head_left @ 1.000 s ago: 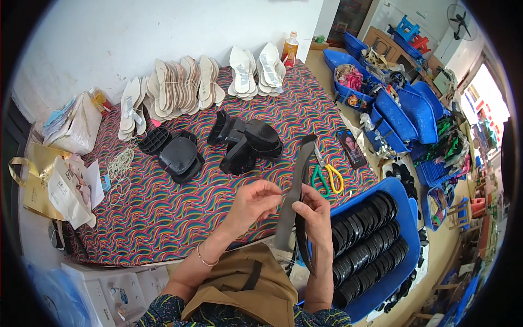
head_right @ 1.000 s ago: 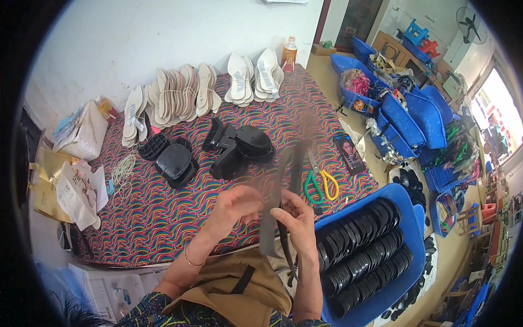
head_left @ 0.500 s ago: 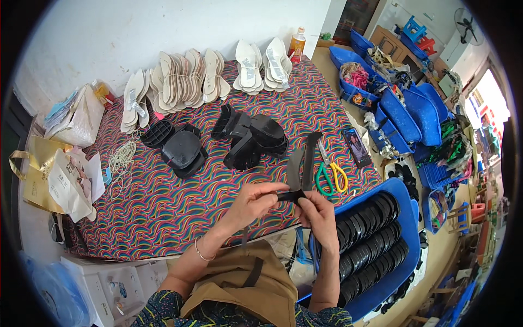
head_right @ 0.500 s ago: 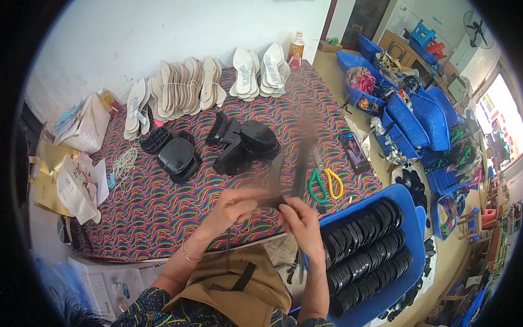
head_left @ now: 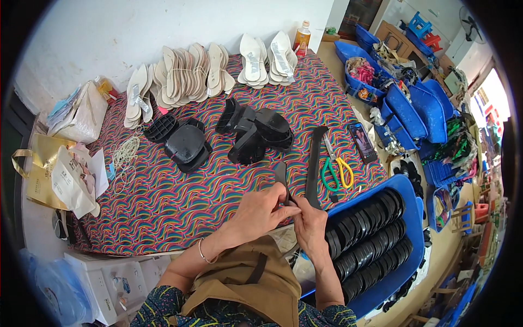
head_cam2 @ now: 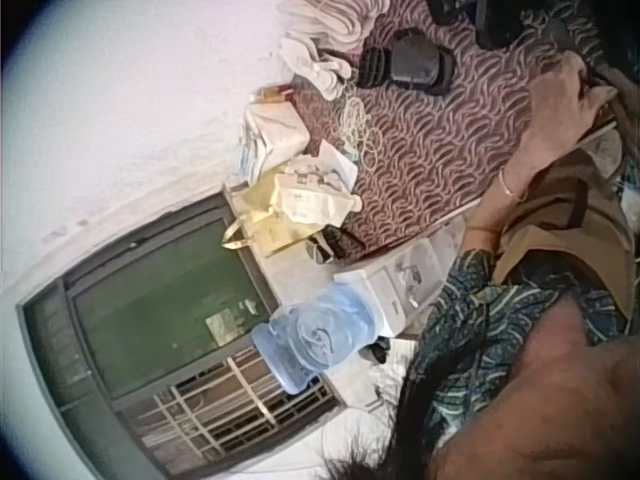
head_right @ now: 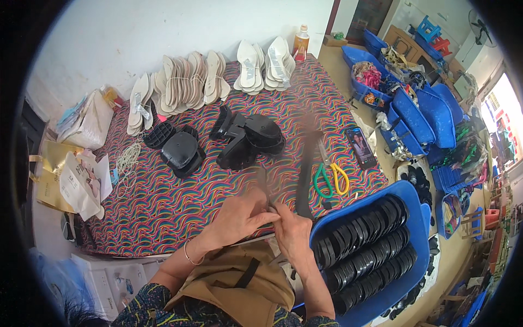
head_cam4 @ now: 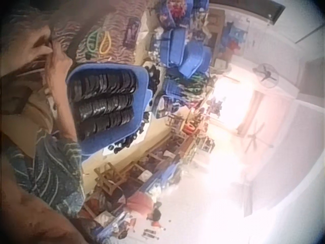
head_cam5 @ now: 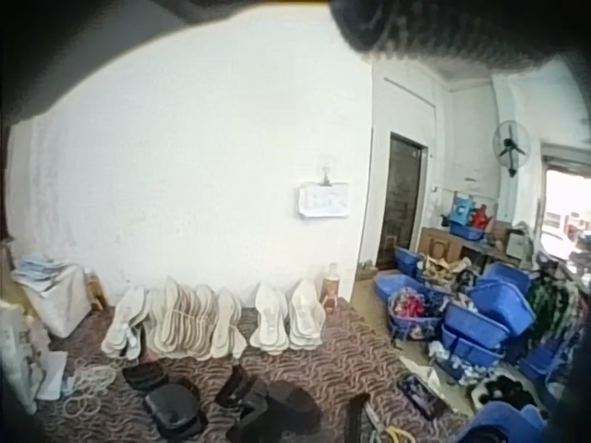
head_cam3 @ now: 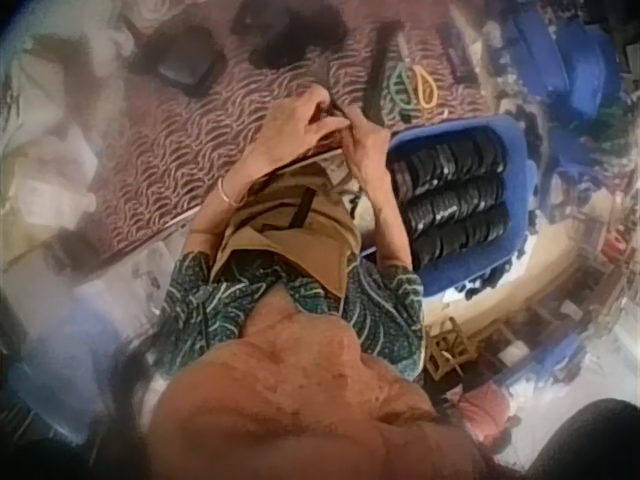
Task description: The person assembles black plastic shoe components by hand, fitting a strap into a sole piece. They then use a pair of scissors to trim the excess length of the strap. The workspace contains stacks of white shoe insoles and blue bins filled with black plastic parts.
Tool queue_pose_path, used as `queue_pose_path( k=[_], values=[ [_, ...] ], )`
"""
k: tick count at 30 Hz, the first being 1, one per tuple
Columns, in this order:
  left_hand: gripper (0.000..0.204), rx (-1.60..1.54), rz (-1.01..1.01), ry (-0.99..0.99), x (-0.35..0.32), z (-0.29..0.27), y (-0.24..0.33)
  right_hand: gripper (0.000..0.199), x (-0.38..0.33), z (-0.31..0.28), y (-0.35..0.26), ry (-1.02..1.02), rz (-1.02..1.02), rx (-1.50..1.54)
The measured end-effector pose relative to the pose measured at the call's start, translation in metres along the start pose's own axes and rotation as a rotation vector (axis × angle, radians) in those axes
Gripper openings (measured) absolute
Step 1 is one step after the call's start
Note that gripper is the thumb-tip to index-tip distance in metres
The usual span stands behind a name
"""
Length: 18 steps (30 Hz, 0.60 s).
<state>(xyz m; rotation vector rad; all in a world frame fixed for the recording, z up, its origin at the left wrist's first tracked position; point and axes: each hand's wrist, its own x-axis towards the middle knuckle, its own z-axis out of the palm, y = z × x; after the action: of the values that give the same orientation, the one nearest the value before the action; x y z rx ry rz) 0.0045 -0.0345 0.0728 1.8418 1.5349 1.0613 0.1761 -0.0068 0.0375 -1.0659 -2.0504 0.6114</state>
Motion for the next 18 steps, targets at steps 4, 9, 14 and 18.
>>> queue_pose_path(
  k=[4,9,14,18],
  values=[
    [0.029,-0.143,0.000,-0.033,0.002,0.007,-0.022,0.008,-0.001,-0.005,-0.008,0.037,0.241,0.245],
    [0.025,-0.782,-0.291,-0.053,-0.016,0.007,-0.019,0.026,-0.007,-0.009,-0.013,0.115,0.631,1.076],
    [0.019,-0.793,-0.307,0.009,-0.021,0.015,-0.029,0.027,-0.007,-0.005,-0.011,0.085,0.623,1.147],
    [0.014,-0.961,-0.253,0.037,-0.005,0.011,-0.011,0.026,-0.006,-0.009,-0.011,0.060,0.461,0.970]
  ],
)
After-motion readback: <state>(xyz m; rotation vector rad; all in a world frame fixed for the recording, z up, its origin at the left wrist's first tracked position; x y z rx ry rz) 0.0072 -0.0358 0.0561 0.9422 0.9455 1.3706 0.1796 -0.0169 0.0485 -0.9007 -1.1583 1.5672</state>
